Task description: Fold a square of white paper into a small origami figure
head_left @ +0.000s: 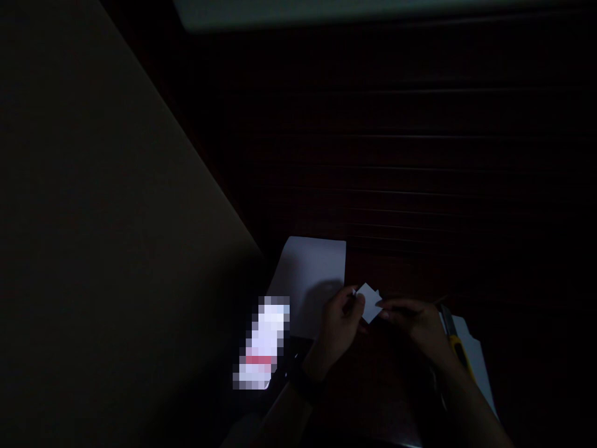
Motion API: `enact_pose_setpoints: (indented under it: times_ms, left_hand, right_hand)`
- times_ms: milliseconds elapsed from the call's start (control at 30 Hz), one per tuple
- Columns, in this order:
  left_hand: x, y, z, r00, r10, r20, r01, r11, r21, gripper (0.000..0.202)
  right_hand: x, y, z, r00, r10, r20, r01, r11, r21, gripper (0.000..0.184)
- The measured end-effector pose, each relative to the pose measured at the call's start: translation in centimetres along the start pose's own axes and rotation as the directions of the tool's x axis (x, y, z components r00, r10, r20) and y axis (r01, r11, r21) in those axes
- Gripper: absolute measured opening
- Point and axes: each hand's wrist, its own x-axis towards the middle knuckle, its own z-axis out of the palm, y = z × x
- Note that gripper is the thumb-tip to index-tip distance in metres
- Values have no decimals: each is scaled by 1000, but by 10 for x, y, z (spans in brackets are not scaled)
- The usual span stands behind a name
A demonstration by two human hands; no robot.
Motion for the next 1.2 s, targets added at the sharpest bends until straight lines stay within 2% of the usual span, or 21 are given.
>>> enact_pose_setpoints:
  times_ms: [233,400,467,600,800,1000,1200]
  left_hand:
    - [-2,3,1,1000,8,-19,-8,1000,1,37]
    - [-2,3,1,999,27,-46,-25,999,33,34]
    - [-2,4,1,998,34,-58,-30,997,71,33]
    - [-5,8,2,992,98,-74,-87,985,149,31]
    - [-8,13,2,993,117,-27,-113,985,129,32]
    - [-8,11,1,993,115,15,-115,990,78,36]
    - [-8,9,0,995,102,20,-103,991,89,37]
  right_hand:
    - [0,-2,0,1000,-8,10,8,1000,16,13]
    - [-1,-1,4,999,22,-26,-15,974,227,35]
    - [-1,0,6,1000,29,-12,-25,965,260,35]
    - [-1,0,4,1000,8,-10,-6,988,154,24]
    - [-1,1,0,1000,-4,-5,4,1000,27,14]
    - [-1,4,1,1000,-12,10,11,999,31,13]
    - [0,-5,1,990,-64,125,55,995,80,17]
